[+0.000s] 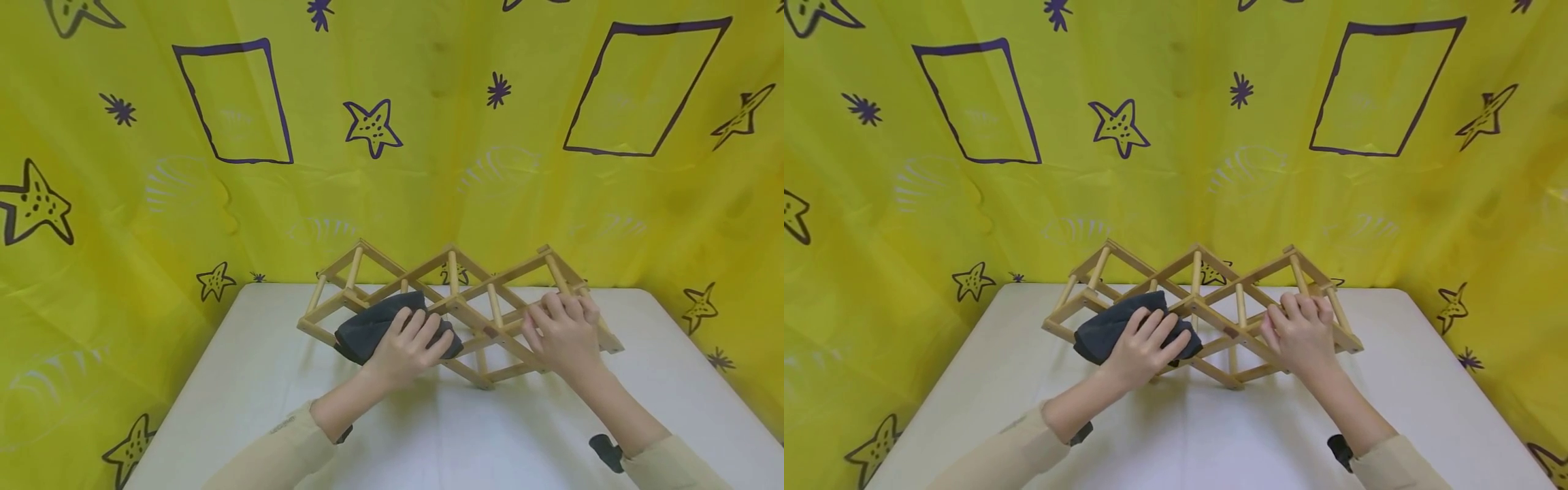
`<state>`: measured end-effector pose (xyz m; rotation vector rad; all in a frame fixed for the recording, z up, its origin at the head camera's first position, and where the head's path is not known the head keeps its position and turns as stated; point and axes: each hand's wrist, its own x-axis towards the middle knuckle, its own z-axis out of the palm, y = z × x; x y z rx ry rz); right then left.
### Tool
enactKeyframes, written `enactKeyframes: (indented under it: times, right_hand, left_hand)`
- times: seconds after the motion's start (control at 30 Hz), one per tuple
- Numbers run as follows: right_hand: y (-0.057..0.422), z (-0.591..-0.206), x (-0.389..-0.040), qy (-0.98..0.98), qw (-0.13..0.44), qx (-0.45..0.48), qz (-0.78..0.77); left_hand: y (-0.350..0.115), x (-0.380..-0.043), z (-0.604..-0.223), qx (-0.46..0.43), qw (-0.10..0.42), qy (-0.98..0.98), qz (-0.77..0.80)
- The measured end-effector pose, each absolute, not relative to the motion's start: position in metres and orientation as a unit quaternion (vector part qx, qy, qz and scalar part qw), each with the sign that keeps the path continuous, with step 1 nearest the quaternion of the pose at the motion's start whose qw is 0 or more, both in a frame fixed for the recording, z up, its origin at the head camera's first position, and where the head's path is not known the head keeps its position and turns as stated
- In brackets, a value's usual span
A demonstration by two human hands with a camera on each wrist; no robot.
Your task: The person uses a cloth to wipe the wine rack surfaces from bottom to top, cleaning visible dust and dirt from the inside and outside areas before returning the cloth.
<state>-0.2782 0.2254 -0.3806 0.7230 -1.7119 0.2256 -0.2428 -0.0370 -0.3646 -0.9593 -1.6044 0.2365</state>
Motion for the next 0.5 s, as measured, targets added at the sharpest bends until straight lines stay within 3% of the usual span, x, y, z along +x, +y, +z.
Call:
enactKeyframes:
  times: [0.2, 0.5]
  right_hand:
    - [0.224, -0.381, -0.278, -0.737, 0.593, 0.31, 0.097]
    - [0.225, -0.381, -0.278, -0.739, 0.59, 0.31, 0.096]
  left_hand:
    - [-0.049, -0.234, -0.358, -0.416, 0.568, -0.701, 0.118]
    - [-0.032, -0.234, -0.344, -0.419, 0.593, -0.682, 0.09]
